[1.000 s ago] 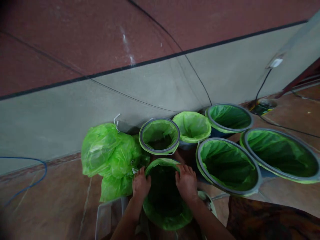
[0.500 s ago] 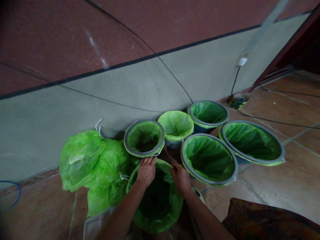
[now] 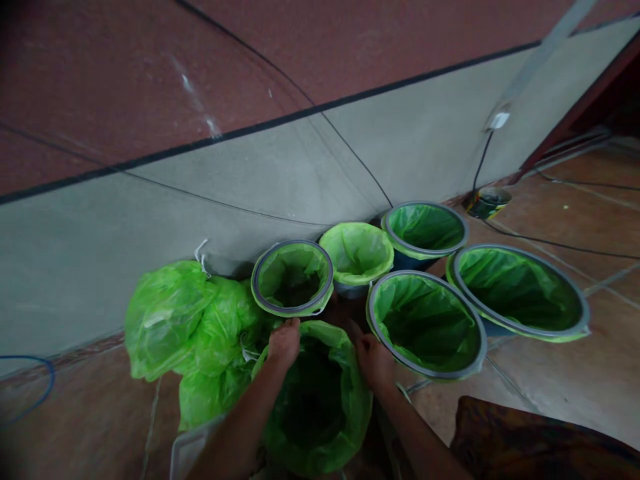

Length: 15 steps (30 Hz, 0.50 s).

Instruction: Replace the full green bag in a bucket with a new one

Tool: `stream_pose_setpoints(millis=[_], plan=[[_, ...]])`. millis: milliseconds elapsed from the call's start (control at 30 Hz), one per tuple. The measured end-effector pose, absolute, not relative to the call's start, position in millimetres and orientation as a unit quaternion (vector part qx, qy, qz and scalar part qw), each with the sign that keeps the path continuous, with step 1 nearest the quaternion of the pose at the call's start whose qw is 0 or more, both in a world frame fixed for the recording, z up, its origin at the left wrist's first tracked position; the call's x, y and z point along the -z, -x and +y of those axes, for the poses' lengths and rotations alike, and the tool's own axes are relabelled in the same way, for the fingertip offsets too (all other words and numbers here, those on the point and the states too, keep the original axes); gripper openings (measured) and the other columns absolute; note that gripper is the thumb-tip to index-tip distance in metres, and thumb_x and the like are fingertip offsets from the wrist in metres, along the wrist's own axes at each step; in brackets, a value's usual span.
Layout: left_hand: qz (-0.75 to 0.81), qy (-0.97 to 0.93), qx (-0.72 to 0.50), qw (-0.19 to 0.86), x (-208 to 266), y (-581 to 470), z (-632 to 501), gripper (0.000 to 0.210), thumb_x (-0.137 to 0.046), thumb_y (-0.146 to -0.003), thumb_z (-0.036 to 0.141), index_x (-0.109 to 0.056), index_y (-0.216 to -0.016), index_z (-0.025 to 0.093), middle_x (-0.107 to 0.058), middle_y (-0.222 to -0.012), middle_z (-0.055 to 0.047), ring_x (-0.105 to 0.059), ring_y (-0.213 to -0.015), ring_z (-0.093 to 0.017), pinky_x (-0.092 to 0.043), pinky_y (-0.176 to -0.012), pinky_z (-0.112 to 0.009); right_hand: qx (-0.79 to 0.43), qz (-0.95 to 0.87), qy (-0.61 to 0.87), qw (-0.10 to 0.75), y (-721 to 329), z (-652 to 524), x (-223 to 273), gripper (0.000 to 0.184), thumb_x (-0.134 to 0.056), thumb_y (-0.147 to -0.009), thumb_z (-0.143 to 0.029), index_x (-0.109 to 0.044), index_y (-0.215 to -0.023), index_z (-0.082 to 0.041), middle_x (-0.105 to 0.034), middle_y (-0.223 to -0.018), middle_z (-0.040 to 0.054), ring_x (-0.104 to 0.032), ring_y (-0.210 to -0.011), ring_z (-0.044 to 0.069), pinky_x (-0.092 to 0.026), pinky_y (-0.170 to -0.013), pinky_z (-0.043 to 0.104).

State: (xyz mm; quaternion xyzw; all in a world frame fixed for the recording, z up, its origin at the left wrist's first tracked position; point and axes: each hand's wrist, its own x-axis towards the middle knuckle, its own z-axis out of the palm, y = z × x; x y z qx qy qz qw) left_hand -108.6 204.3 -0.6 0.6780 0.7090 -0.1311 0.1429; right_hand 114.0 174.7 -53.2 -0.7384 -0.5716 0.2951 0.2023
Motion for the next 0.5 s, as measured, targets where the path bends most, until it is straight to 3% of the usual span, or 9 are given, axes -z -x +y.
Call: stream_pose_setpoints(millis=[100, 200, 367, 500], plan=[[0.714, -0.674, 0.114, 0.149, 1.1, 111.4, 202.1, 0.036, -0.042, -0.09, 0.011, -0.053, -0.124, 0.015, -0.065, -0.117, -0.014, -0.06, -0.112, -0.025, -0.046, -0.094, -0.038, -0.24, -0.65, 0.681, 0.238, -98.5, 181.6, 37.8, 0.04, -0.038, -0.094, -0.033, -0.068, -0.112, -0.014, -0.072, -0.107, 0.013, -0.066, -0.097, 0.025, -0.048, -0.087, 0.036], [0.721, -0.669, 0.095, 0.153, 0.1, 113.8, 198.9, 0.04, -0.047, -0.088, 0.014, -0.051, -0.127, 0.015, -0.064, -0.119, -0.014, -0.059, -0.115, -0.026, -0.043, -0.099, -0.042, -0.243, -0.754, 0.581, 0.186, -78.2, 192.6, 30.1, 0.042, -0.04, -0.094, -0.026, -0.06, -0.128, -0.013, -0.066, -0.125, 0.0147, -0.06, -0.114, 0.024, -0.042, -0.1, 0.036], [0.739, -0.656, 0.013, 0.15, -12.0, 122.4, 185.0, 0.048, -0.056, -0.085, 0.021, -0.051, -0.133, 0.015, -0.062, -0.127, -0.015, -0.055, -0.12, -0.029, -0.039, -0.105, -0.046, -0.289, -0.74, 0.607, -0.017, -68.3, 205.2, 36.2, 0.043, -0.039, -0.094, -0.014, -0.052, -0.134, -0.008, -0.07, -0.114, 0.0177, -0.068, -0.101, 0.023, -0.046, -0.086, 0.03], [0.84, -0.513, -0.131, 0.119, -17.2, 136.9, 147.1, 0.054, -0.058, -0.085, 0.027, -0.049, -0.136, 0.011, -0.059, -0.132, -0.019, -0.054, -0.124, -0.031, -0.042, -0.103, -0.046, -0.298, -0.729, 0.615, -0.042, -74.7, 203.8, 38.7, 0.038, -0.042, -0.095, -0.018, -0.054, -0.13, -0.008, -0.072, -0.107, 0.0164, -0.069, -0.099, 0.024, -0.045, -0.082, 0.028]])
